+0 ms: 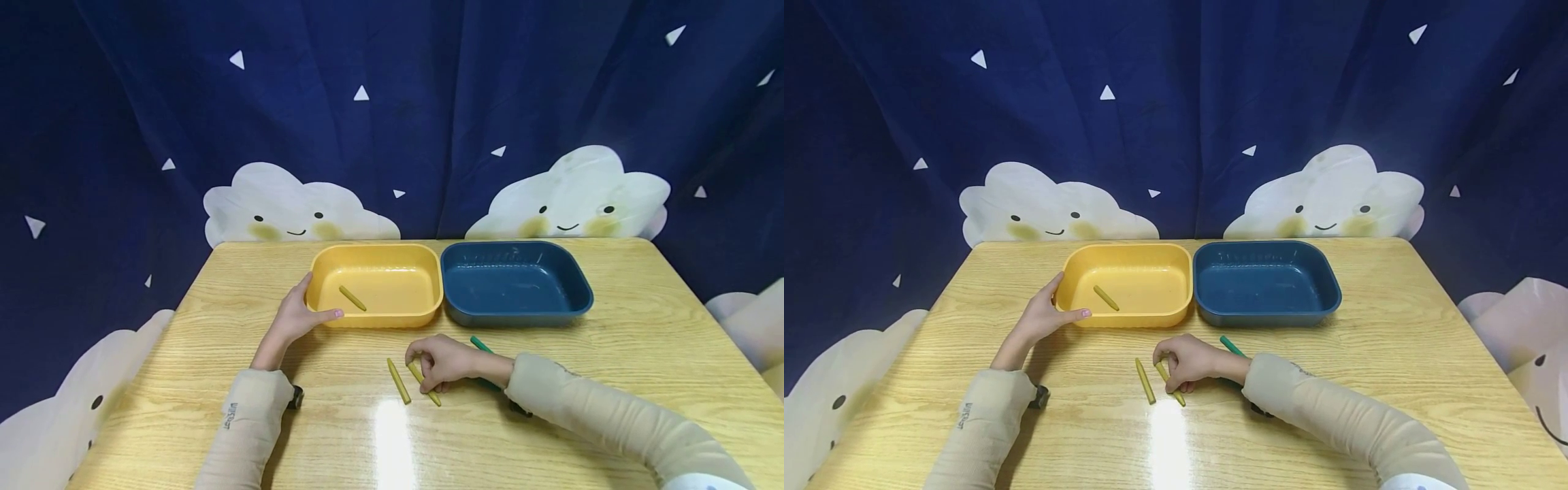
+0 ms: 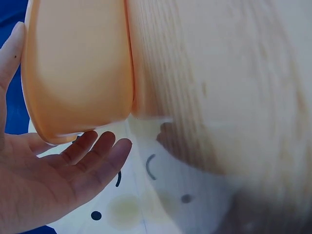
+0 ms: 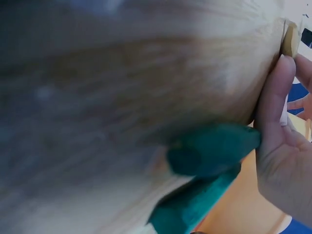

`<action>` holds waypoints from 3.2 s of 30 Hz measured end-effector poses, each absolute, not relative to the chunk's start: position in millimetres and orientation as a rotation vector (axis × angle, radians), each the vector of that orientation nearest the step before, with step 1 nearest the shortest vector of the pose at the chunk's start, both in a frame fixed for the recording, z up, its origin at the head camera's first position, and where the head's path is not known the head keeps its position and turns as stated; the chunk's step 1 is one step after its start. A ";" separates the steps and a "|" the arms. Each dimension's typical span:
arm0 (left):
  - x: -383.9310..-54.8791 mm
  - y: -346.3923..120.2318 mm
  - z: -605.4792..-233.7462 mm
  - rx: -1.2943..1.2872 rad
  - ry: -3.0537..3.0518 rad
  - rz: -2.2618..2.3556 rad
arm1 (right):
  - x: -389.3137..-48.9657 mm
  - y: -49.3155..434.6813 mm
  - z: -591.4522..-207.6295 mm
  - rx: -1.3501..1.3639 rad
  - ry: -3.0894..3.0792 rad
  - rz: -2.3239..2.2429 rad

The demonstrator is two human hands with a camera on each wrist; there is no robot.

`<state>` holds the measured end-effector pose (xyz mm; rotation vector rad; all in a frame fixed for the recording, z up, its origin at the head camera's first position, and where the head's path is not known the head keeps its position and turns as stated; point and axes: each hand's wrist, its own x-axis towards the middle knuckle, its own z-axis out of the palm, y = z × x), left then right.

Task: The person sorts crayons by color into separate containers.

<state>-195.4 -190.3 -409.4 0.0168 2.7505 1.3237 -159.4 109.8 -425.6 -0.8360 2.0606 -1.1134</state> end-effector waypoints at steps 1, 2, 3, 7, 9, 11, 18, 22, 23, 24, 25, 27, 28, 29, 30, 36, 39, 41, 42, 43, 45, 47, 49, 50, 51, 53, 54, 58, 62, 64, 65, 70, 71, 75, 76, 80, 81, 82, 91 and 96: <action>-195.5 -190.4 -409.2 0.018 2.751 1.324 | -159.8 109.9 -426.0 -0.824 2.054 -1.121; -195.5 -190.4 -409.0 0.018 2.751 1.323 | -160.2 109.8 -426.0 -0.817 2.046 -1.131; -195.6 -190.4 -408.8 0.019 2.751 1.324 | -160.5 109.8 -426.1 -0.809 2.042 -1.136; -196.0 -190.7 -408.5 0.019 2.752 1.322 | -160.9 109.7 -425.7 -0.816 2.047 -1.123; -196.0 -190.7 -408.5 0.017 2.749 1.325 | -161.1 110.1 -425.0 -0.824 2.047 -1.112; -195.9 -190.5 -408.6 0.019 2.747 1.327 | -161.4 110.7 -424.6 -0.828 2.045 -1.102; -195.7 -190.2 -408.5 0.011 2.748 1.324 | -163.5 113.0 -423.0 -0.851 2.017 -1.075; -195.9 -190.3 -409.0 0.014 2.744 1.332 | -164.6 113.4 -422.3 -0.852 2.003 -1.073; -195.9 -190.3 -409.0 0.014 2.742 1.332 | -164.8 113.3 -422.0 -0.851 2.000 -1.077; -195.9 -190.5 -409.1 0.017 2.742 1.331 | -165.1 113.3 -422.2 -0.849 1.997 -1.082; -196.0 -190.6 -409.2 0.017 2.743 1.331 | -165.5 113.3 -422.4 -0.849 1.997 -1.090; -196.0 -190.6 -409.2 0.015 2.742 1.333 | -166.3 113.3 -423.1 -0.856 2.000 -1.107; -195.9 -190.6 -409.2 0.017 2.742 1.335 | -166.6 113.4 -423.6 -0.861 2.003 -1.114; -195.7 -190.5 -409.0 0.016 2.743 1.335 | -166.8 113.5 -424.0 -0.868 2.008 -1.121; -195.4 -190.4 -409.0 0.017 2.744 1.334 | -167.3 113.5 -424.8 -0.880 2.016 -1.125; -195.1 -190.7 -409.5 0.012 2.745 1.332 | -167.4 111.2 -424.3 -1.003 2.090 -1.046; -195.4 -190.3 -409.6 0.015 2.740 1.342 | -164.9 109.0 -422.0 -1.099 2.167 -0.933; -195.6 -190.0 -409.9 0.013 2.737 1.347 | -162.7 106.9 -420.1 -1.147 2.217 -0.859; -195.7 -189.9 -410.0 0.015 2.737 1.349 | -161.7 105.9 -419.2 -1.162 2.240 -0.828; -195.7 -190.0 -410.3 0.014 2.737 1.350 | -160.9 105.0 -418.4 -1.165 2.255 -0.806; -195.2 -190.0 -410.4 0.014 2.737 1.350 | -159.7 103.5 -417.1 -1.163 2.270 -0.783; -195.3 -190.1 -410.8 0.016 2.738 1.347 | -158.9 102.8 -415.8 -1.159 2.270 -0.779; -195.1 -189.8 -410.5 0.015 2.739 1.349 | -158.5 103.0 -415.2 -1.157 2.262 -0.783; -195.0 -189.7 -410.2 0.016 2.738 1.349 | -158.2 103.0 -414.8 -1.158 2.258 -0.784; -195.2 -189.6 -410.0 0.014 2.737 1.349 | -158.1 103.0 -414.5 -1.158 2.252 -0.787; -195.5 -189.7 -409.7 0.015 2.737 1.347 | -158.0 103.1 -414.1 -1.167 2.246 -0.784; -195.5 -189.6 -409.6 0.014 2.737 1.346 | -158.2 103.1 -414.3 -1.177 2.246 -0.779; -195.9 -190.3 -409.3 0.010 2.738 1.340 | -159.1 102.8 -414.7 -1.224 2.248 -0.752; -195.2 -190.3 -408.2 0.000 2.734 1.347 | -159.5 101.8 -414.9 -1.244 2.254 -0.729; -195.0 -189.9 -408.1 0.000 2.731 1.347 | -159.2 101.5 -414.0 -1.239 2.249 -0.729; -194.7 -189.6 -408.2 -0.002 2.730 1.346 | -159.0 101.5 -413.5 -1.234 2.244 -0.730; -195.0 -189.0 -409.1 0.001 2.733 1.352 | -159.2 103.9 -410.0 -1.183 2.183 -0.796; -195.1 -189.3 -409.2 0.005 2.734 1.354 | -159.7 104.6 -409.6 -1.163 2.167 -0.816; -195.6 -189.2 -409.7 0.009 2.732 1.354 | -162.9 106.9 -410.2 -1.038 2.092 -0.909; -195.7 -189.2 -409.9 0.010 2.733 1.350 | -164.1 107.2 -410.9 -1.003 2.069 -0.939; -195.9 -189.5 -410.2 0.009 2.740 1.339 | -168.5 107.4 -411.5 -0.869 1.985 -1.058; -195.8 -189.6 -410.1 0.009 2.742 1.339 | -169.6 107.5 -411.0 -0.859 1.965 -1.083; -195.8 -189.8 -410.2 0.007 2.742 1.341 | -170.4 107.5 -410.1 -0.849 1.949 -1.102; -195.9 -190.1 -410.4 -0.001 2.742 1.343 | -176.2 110.1 -402.1 -0.811 1.842 -1.197; -196.2 -189.9 -410.8 0.001 2.744 1.348 | -177.8 111.4 -397.9 -0.763 1.751 -1.252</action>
